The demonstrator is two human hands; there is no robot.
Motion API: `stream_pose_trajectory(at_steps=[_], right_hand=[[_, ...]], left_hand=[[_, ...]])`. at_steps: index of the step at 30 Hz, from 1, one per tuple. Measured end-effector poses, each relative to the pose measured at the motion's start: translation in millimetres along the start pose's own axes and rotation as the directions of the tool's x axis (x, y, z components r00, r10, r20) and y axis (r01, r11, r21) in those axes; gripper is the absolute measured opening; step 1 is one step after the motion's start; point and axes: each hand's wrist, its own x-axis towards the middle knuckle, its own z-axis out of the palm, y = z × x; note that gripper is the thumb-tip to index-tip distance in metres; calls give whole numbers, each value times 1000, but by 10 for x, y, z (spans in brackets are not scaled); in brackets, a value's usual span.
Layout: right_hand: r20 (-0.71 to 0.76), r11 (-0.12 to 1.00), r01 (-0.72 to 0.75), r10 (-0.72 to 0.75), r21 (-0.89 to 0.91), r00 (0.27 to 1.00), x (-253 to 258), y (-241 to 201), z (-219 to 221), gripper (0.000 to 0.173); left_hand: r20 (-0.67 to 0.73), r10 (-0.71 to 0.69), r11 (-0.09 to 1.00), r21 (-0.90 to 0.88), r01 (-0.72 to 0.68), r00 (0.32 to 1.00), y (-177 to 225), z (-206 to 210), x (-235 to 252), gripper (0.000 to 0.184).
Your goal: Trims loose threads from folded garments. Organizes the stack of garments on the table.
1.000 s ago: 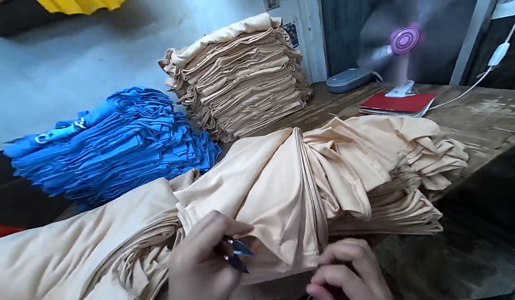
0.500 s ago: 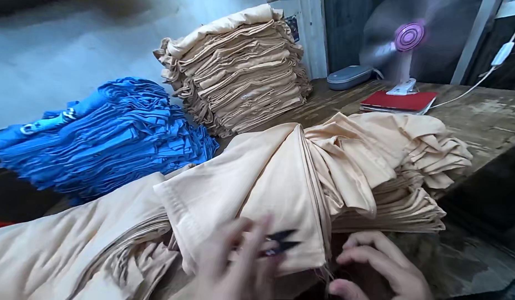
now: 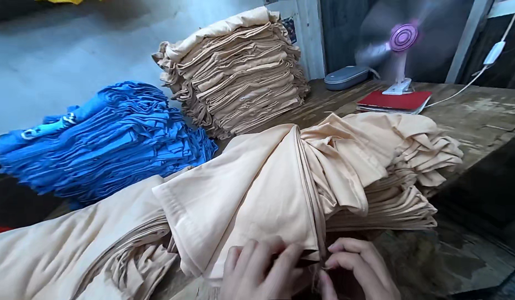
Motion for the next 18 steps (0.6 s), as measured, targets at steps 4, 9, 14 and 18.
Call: stream_pose_trajectory(at_steps=[4, 9, 14, 18], right_hand=[[-60, 999, 37, -35, 38, 998, -3, -24, 124, 39], [-138, 901, 106, -52, 420, 989, 330, -126, 432, 8], [-8, 817, 41, -44, 575, 999, 543, -54, 475, 39], [-184, 969, 240, -227, 51, 956, 276, 3, 315, 9]], left_hand=[[69, -73, 983, -165, 84, 995, -190, -52, -77, 11], [58, -102, 907, -405, 116, 993, -267, -179, 120, 13], [77, -252, 799, -545, 253, 965, -418, -48, 283, 21], [123, -259, 752, -597, 279, 958, -391, -50, 275, 22]])
